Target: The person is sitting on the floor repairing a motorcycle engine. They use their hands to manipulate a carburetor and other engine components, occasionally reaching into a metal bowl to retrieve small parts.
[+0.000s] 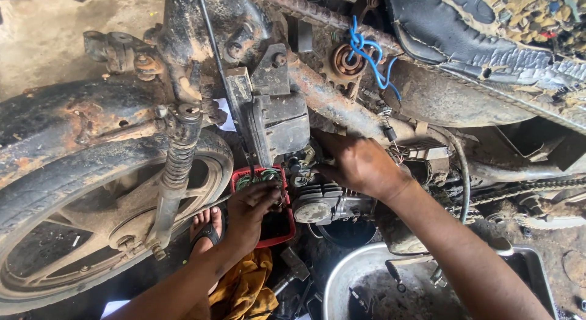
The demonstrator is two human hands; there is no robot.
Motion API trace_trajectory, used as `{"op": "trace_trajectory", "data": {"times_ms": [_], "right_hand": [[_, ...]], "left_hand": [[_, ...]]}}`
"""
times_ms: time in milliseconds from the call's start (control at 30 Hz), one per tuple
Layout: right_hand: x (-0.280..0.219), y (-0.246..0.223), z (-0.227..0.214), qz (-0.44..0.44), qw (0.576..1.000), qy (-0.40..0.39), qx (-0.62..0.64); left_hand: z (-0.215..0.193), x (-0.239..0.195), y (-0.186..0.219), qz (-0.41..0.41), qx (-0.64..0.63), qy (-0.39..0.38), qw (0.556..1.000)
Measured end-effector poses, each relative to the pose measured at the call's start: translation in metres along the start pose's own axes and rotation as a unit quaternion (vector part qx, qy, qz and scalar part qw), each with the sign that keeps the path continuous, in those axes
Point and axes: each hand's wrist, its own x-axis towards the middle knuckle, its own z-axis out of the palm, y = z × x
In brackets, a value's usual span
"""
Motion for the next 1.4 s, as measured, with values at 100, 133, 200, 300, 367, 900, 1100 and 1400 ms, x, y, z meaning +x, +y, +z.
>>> {"op": "trace_trajectory", "data": {"times_ms": [100,133,200,300,367,900,1100,1400], "right_hand": [[0.003,0.009,0.007,0.032,0.991,-0.121,-0.043],[0.003,0.015,0.011,-0.074,0.995,-0.019,-0.066],[0.004,0.02,0.015,-0.177,0.977,0.084,-0.09],[0.006,0.019,0.014,-0.171,0.98,0.08,-0.055],[0.006,0.018,0.013,-0.158,0.984,0.076,-0.036],[0.005,0.015,0.012,-0.135,0.988,0.069,0.014],[0.007,0.009,0.007,-0.114,0.992,0.056,0.026],[0.007,0.011,0.008,-0.099,0.993,0.053,0.043]], "left_hand": [[-0.002,0.019,-0.004,0.025,0.073,0.082,0.994],[-0.015,0.032,-0.022,0.068,0.086,0.077,0.991],[-0.025,0.048,-0.041,0.111,0.098,0.071,0.987],[-0.023,0.063,-0.052,0.154,0.183,0.076,0.968],[-0.029,0.08,-0.067,0.156,0.374,0.108,0.908],[-0.052,0.183,-0.095,-0.004,0.423,-0.103,0.9],[-0.062,0.199,-0.11,0.064,0.547,-0.115,0.827],[-0.05,0.188,-0.095,-0.007,0.5,-0.1,0.86]]}}
